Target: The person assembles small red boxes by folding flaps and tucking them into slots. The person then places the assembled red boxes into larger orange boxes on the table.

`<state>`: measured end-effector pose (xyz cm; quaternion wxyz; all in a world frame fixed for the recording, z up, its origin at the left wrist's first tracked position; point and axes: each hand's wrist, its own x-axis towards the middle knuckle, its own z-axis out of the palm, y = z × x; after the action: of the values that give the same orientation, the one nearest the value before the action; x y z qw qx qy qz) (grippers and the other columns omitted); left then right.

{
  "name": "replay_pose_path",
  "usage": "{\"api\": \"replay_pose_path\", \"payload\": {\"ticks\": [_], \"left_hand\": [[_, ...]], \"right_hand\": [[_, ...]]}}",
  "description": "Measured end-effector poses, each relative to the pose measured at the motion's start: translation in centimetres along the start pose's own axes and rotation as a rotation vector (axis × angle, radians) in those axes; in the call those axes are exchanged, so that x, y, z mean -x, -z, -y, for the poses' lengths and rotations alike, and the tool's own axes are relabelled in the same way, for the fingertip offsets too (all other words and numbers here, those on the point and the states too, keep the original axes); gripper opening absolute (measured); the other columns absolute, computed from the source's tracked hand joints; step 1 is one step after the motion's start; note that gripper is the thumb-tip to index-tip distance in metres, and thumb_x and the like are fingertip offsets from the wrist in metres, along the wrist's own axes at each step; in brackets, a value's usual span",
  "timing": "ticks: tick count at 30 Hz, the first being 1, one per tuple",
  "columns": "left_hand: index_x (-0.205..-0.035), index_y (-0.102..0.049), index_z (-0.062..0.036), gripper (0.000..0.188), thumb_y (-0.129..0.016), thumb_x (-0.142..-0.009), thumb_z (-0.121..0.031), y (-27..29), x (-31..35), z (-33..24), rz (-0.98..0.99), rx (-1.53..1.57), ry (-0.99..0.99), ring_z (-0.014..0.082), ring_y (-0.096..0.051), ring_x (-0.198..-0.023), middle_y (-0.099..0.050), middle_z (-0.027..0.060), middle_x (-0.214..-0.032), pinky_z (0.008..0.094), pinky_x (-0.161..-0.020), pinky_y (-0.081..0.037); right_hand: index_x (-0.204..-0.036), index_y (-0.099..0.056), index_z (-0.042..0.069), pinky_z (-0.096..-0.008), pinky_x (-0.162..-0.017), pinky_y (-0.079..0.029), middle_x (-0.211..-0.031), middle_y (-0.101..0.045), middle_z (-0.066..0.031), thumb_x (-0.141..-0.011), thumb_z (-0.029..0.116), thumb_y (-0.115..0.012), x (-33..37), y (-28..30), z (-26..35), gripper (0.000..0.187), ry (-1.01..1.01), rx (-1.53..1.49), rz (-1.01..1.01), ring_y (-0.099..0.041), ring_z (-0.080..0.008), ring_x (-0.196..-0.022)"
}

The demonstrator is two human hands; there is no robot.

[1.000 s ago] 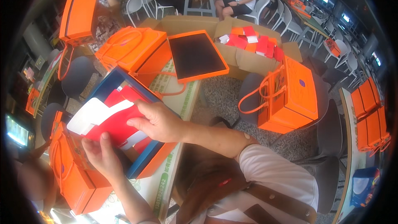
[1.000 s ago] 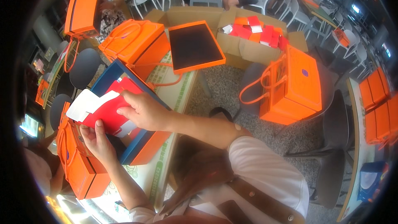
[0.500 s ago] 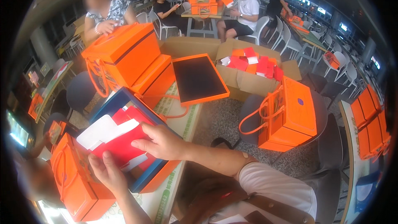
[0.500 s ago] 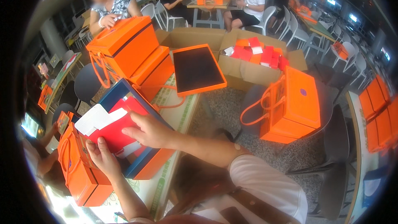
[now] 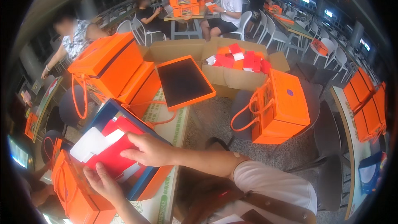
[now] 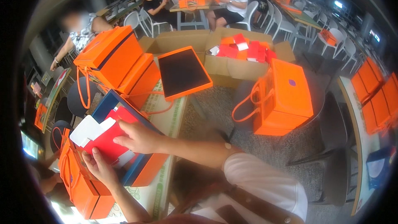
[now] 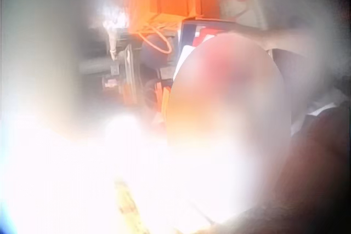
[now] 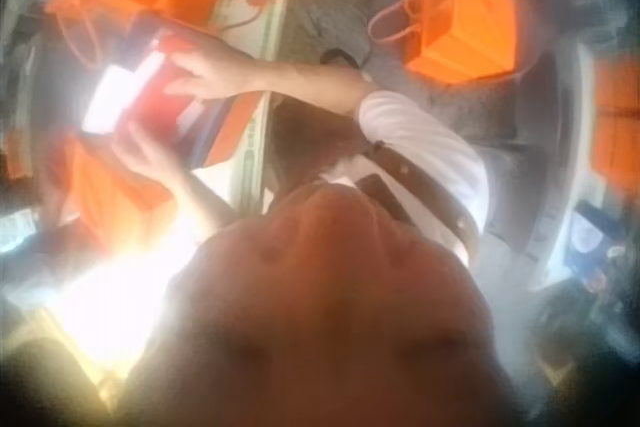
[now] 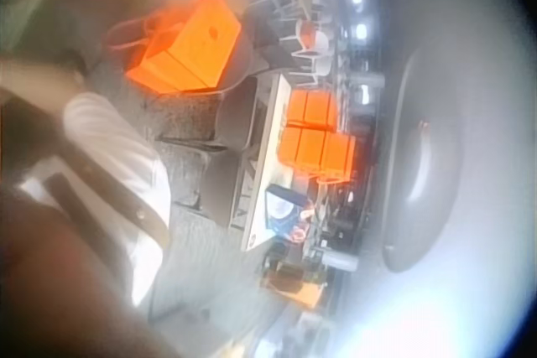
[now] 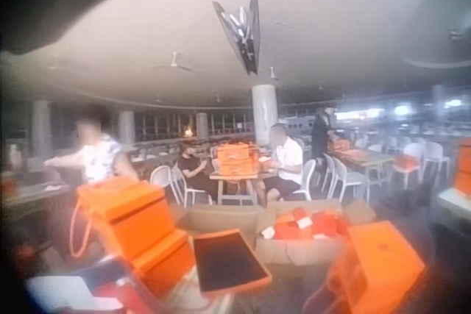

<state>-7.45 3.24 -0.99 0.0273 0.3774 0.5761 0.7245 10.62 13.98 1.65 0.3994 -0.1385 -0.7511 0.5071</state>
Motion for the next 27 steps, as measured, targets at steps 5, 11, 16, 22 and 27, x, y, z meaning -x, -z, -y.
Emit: {"api": "replay_pose_path", "payload": {"ticks": [5, 11, 16, 22, 27], "left_hand": [[-0.12, -0.057, -0.0019, 0.023, -0.057, -0.107, -0.021, -0.1, 0.0, -0.1, 0.029, -0.049, -0.018, 0.0129, -0.061, -0.099, -0.065, 0.0073, -0.112, 0.0265, -0.089, -0.049], [-0.127, -0.056, 0.0, 0.027, -0.06, -0.104, -0.013, 1.0, 0.1, 1.6, -0.069, -0.075, 0.001, 0.0138, -0.06, -0.101, -0.064, 0.0077, -0.114, 0.028, -0.086, -0.051], [-0.125, -0.054, -0.0003, 0.024, -0.059, -0.102, -0.003, -1.3, 0.6, -2.1, 0.118, 0.206, 0.023, 0.0073, -0.058, -0.09, -0.061, 0.0043, -0.111, 0.0214, -0.076, -0.049], [-0.123, -0.055, 0.0019, 0.021, -0.058, -0.103, -0.006, 0.1, 0.5, -3.2, 0.195, 0.146, 0.148, 0.0094, -0.062, -0.097, -0.066, 0.0067, -0.111, 0.0237, -0.083, -0.052], [-0.119, -0.052, 0.0008, 0.02, -0.06, -0.104, -0.011, 0.0, 0.5, -1.7, 0.253, 0.154, 0.062, 0.0093, -0.063, -0.094, -0.066, 0.0055, -0.106, 0.0241, -0.083, -0.053]], "right_hand": [[-0.098, -0.051, -0.005, -0.0351, -0.05, -0.042, -0.065, -0.056, -0.0127, -0.098, 0.016, -0.068, 0.3, 0.3, -0.1, 0.026, 0.024, -0.027, -0.011, -0.055, -0.0168, -0.055], [-0.104, -0.061, -0.002, -0.0329, -0.067, -0.052, -0.084, -0.068, -0.0081, -0.095, 0.018, -0.074, -0.4, -1.0, -2.5, 0.025, 0.057, -0.02, -0.035, -0.063, -0.0133, -0.076], [-0.106, -0.062, -0.004, -0.0316, -0.075, -0.055, -0.096, -0.071, -0.0113, -0.096, 0.011, -0.07, -0.1, -0.5, -3.1, 0.02, 0.061, -0.16, -0.072, -0.065, -0.0136, -0.084], [-0.122, -0.057, -0.002, -0.0292, -0.084, -0.055, -0.113, -0.07, -0.0117, -0.098, 0.01, -0.067, -0.1, -1.3, -0.3, 0.029, -0.068, -0.28, -0.015, -0.067, -0.0145, -0.098], [-0.125, -0.055, 0.001, -0.0314, -0.087, -0.057, -0.118, -0.069, -0.0132, -0.1, 0.019, -0.065, 0.3, -0.8, -1.2, 0.033, -0.032, -0.194, -0.015, -0.069, -0.0197, -0.103]]}}
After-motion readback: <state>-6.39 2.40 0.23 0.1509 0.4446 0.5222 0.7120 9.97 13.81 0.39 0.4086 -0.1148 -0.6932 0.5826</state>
